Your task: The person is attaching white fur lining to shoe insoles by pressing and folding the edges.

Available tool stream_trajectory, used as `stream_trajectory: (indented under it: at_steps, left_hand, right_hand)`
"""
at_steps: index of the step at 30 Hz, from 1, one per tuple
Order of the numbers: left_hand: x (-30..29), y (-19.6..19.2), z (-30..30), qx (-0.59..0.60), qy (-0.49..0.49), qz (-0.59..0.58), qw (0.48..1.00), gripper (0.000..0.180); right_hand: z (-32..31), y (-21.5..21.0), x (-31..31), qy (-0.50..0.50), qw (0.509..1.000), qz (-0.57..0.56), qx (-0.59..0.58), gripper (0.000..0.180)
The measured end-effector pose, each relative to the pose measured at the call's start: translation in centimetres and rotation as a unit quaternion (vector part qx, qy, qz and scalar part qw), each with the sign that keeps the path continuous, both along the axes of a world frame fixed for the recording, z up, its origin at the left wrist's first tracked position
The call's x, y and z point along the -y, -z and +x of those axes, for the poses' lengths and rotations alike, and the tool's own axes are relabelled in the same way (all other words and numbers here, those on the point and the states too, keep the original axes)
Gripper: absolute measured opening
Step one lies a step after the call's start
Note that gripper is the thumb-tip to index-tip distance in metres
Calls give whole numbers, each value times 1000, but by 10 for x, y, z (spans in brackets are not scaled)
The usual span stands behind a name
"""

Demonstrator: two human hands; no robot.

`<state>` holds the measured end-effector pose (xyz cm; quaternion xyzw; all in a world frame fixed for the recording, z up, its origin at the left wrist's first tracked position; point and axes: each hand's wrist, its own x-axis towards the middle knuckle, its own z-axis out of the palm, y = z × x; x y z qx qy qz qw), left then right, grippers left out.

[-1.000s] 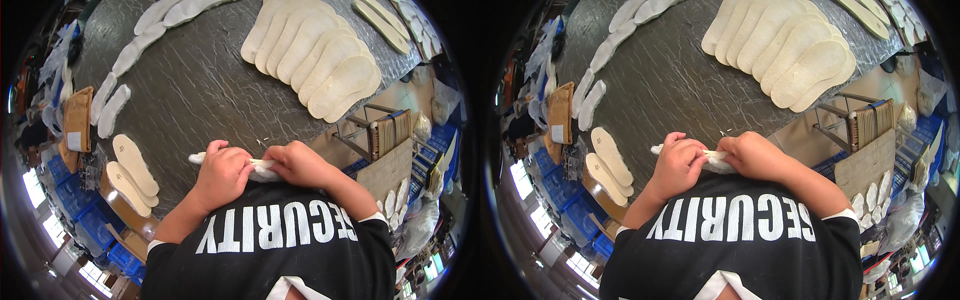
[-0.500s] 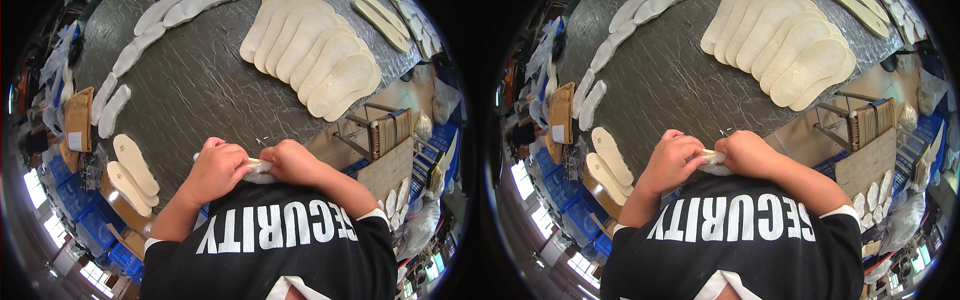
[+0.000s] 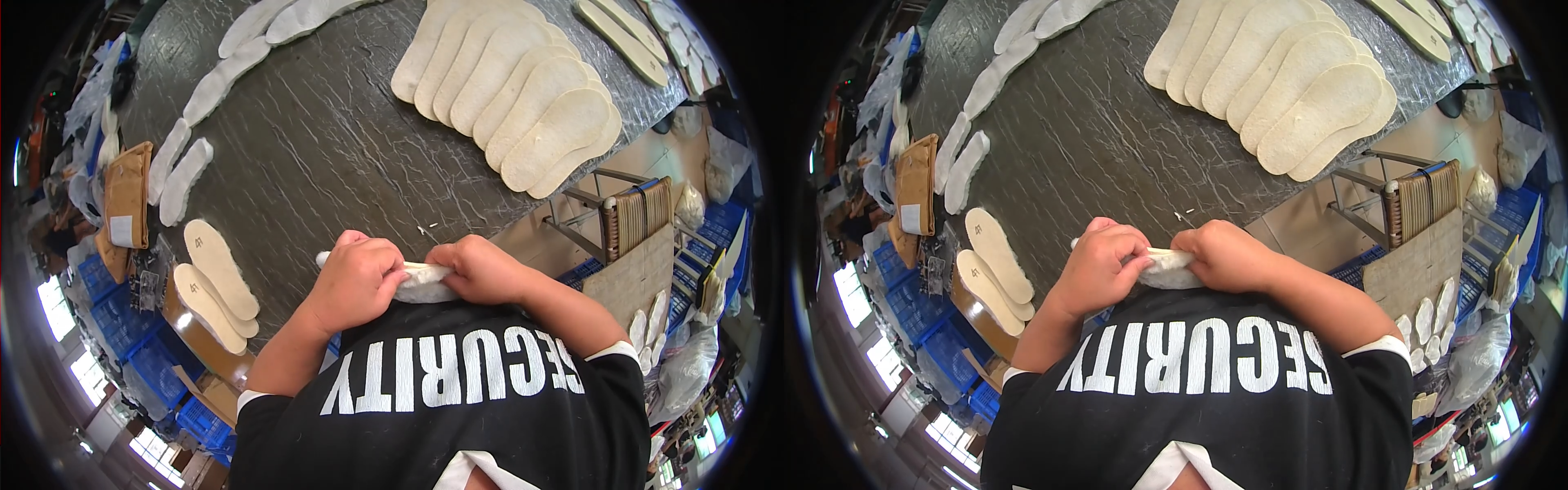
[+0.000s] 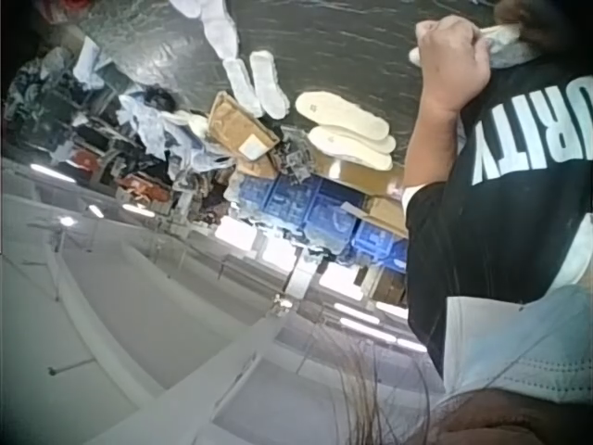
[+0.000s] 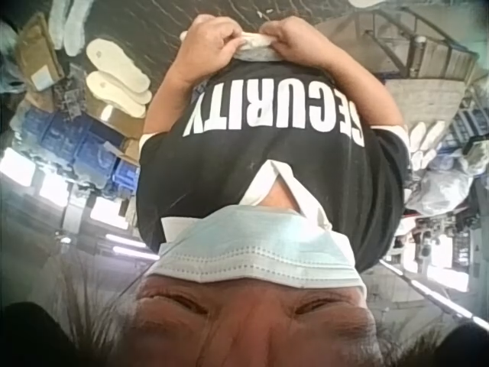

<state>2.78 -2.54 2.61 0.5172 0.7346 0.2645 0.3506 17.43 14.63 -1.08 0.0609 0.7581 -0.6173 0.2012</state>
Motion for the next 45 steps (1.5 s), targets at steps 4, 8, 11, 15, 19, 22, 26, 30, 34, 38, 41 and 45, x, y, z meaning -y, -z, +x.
stream_trajectory:
  at_steps: [4, 8, 11, 15, 19, 22, 26, 30, 34, 38, 41, 45]
  left_hand:
    - [1, 0, 1, 11, -1, -4, 1000, 10]
    - [2, -1, 0, -1, 9, -15, 1000, 10]
    - [0, -5, 0, -8, 26, -32, 999, 11]
    - [-7, -2, 13, -32, -6, 51, 998, 12]
    - [-6, 14, 25, -212, 61, 113, 969, 14]
    - [-4, 28, 29, -195, 83, 147, 966, 14]
    - [-5, 26, 28, -167, 51, 119, 977, 15]
    - [-4, 21, 24, -100, 23, 79, 992, 13]
    - [-3, 18, 18, -52, 38, 59, 996, 13]
    - [-7, 14, 28, -137, 85, 151, 975, 11]
    - [-7, 21, 31, -190, 101, 181, 960, 11]
    - [-9, 20, 30, -167, 109, 192, 961, 16]
  right_hand:
    - [4, 7, -7, 11, 995, -102, -4, 25]
    - [-1, 1, -10, -26, 993, -113, 38, 25]
    - [-2, 0, -8, -36, 995, -78, 44, 24]
    - [0, -1, -9, -7, 997, -81, 20, 26]
    - [1, 3, 0, 53, 998, -16, 38, 31]
    - [0, -2, 4, 85, 993, 3, 78, 37]
    - [0, -6, 3, 83, 993, 11, 84, 41]
    - [1, -2, 3, 79, 992, -2, 94, 39]
    - [1, 1, 1, 74, 991, -18, 110, 35]
    - [0, 26, -16, 80, 961, -187, 189, 28]
    - [-25, 1, -25, -24, 979, -93, 178, 23]
    - [-28, 0, -20, -90, 986, -21, 137, 18]
